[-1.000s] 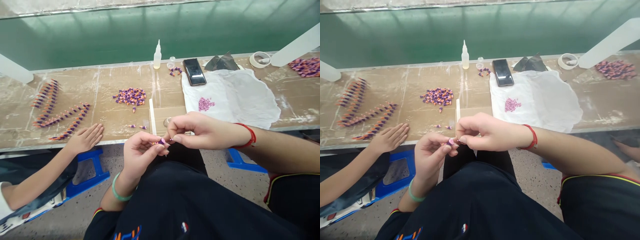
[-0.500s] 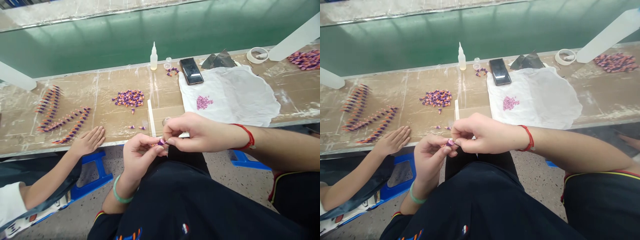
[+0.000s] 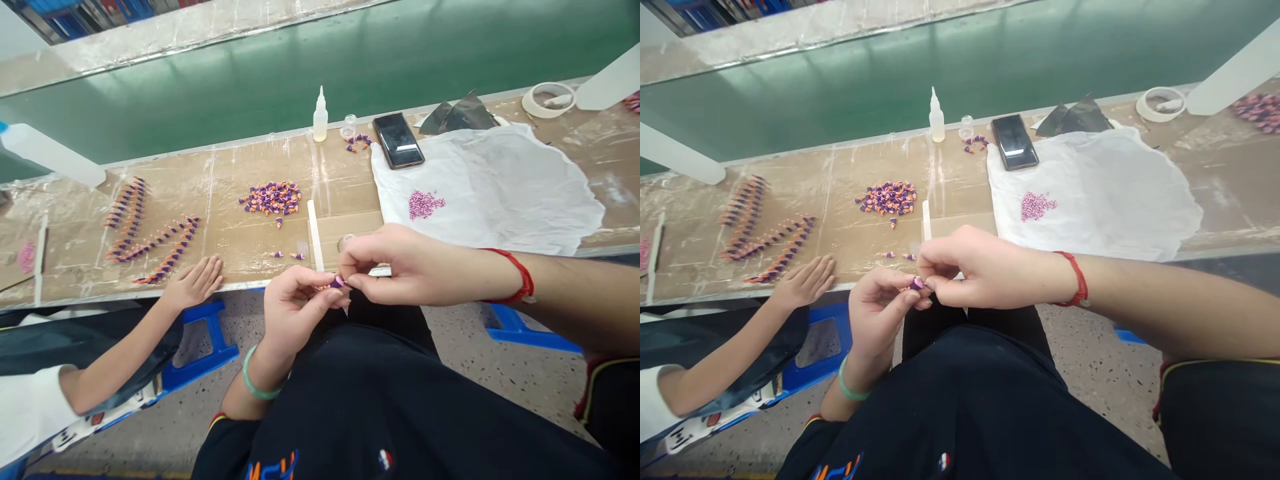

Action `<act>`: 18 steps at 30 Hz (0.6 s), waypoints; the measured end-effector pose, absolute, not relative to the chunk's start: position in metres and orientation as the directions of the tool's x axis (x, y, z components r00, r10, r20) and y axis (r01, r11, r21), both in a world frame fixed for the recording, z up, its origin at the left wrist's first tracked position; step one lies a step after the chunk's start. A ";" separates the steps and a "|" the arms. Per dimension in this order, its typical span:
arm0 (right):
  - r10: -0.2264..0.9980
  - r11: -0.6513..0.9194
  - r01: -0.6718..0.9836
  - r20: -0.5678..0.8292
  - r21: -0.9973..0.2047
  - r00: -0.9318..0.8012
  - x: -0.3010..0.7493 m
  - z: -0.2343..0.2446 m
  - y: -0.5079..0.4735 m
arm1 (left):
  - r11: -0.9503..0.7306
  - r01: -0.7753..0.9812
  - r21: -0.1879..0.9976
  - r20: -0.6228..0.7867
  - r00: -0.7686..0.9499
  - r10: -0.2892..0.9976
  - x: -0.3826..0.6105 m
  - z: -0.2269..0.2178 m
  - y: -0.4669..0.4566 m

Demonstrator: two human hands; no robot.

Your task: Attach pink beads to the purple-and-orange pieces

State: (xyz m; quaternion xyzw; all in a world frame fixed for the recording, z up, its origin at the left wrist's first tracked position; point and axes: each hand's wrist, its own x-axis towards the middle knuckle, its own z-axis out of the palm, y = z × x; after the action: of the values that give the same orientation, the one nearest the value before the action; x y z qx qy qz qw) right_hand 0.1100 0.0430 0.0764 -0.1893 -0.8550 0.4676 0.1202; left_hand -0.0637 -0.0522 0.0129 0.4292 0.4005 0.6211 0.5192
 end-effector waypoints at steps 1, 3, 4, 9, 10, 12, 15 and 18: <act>0.434 0.492 0.219 0.020 -0.843 -0.901 0.110 0.077 0.043 | -0.142 -0.294 0.945 0.119 -0.093 0.988 -0.063 0.013 -0.052; 0.431 0.501 0.234 0.006 -0.834 -0.902 0.111 0.078 0.043 | -0.137 -0.284 0.949 0.116 -0.092 0.989 -0.063 0.013 -0.051; 0.430 0.508 0.240 0.002 -0.827 -0.903 0.111 0.078 0.044 | -0.136 -0.284 0.949 0.114 -0.091 0.989 -0.062 0.013 -0.051; 0.436 0.548 0.267 -0.001 -0.792 -0.900 0.110 0.080 0.044 | -0.163 -0.301 0.940 0.135 -0.112 0.985 -0.059 0.014 -0.050; 0.440 0.554 0.272 0.000 -0.787 -0.898 0.110 0.080 0.043 | -0.168 -0.299 0.939 0.138 -0.121 0.983 -0.059 0.014 -0.050; 0.446 0.564 0.282 -0.001 -0.776 -0.895 0.109 0.080 0.042 | -0.174 -0.287 0.942 0.140 -0.137 0.981 -0.058 0.013 -0.050; 0.466 0.574 0.307 -0.005 -0.759 -0.885 0.107 0.080 0.039 | -0.183 -0.275 0.944 0.143 -0.158 0.977 -0.058 0.012 -0.049; 0.498 0.576 0.330 0.001 -0.748 -0.867 0.106 0.080 0.037 | -0.204 -0.281 0.938 0.155 -0.188 0.970 -0.056 0.009 -0.048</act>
State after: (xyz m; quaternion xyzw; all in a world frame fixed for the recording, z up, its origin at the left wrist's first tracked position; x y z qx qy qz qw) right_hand 0.1060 0.0370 0.0801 -0.2348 -0.8813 0.3961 0.1062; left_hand -0.0556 -0.0482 0.0095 0.4197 0.4103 0.6526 0.4792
